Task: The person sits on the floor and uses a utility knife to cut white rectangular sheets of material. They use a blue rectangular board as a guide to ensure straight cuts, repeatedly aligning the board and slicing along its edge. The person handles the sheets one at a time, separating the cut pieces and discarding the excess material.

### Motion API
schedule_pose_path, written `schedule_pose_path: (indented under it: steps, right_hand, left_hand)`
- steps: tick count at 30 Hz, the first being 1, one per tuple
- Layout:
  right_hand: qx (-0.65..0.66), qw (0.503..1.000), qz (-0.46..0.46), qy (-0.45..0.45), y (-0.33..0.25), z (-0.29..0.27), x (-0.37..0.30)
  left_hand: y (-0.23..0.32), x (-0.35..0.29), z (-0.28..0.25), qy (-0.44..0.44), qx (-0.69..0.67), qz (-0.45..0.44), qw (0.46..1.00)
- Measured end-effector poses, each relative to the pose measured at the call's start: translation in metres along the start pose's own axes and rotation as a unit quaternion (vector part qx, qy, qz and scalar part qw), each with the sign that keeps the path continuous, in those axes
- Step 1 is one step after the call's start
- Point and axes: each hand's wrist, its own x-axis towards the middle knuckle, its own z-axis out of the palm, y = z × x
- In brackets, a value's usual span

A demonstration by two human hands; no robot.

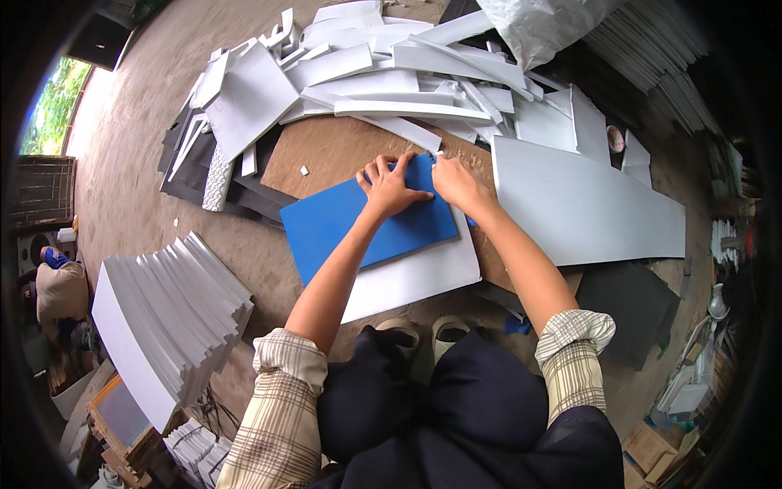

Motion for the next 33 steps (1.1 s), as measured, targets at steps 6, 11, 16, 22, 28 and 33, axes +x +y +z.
schedule_pose_path:
  steps: [6,11,16,22,28,33]
  right_hand:
    - [0.063,0.967,0.098,-0.226,-0.009,-0.015,0.030]
    - [0.073,0.956,0.099,-0.266,0.002,-0.009,-0.001]
    - [0.096,0.958,0.130,-0.235,0.012,-0.002,-0.091]
    - [0.074,0.973,0.094,-0.195,0.020,-0.001,-0.140]
    - [0.030,0.994,0.065,-0.081,0.007,-0.046,-0.090]
    - [0.052,0.998,-0.019,-0.031,0.013,-0.005,-0.001]
  left_hand:
    - [0.003,-0.005,-0.003,0.027,-0.011,0.003,1.000]
    - [0.003,-0.004,0.001,0.042,-0.005,0.006,0.999]
    - [0.002,-0.005,0.001,0.052,0.001,0.004,0.999]
    - [0.000,0.000,0.001,0.037,0.010,0.011,0.999]
    - [-0.001,-0.001,-0.002,0.031,0.020,-0.014,0.999]
    - [0.005,-0.002,0.001,0.031,-0.002,0.000,1.000]
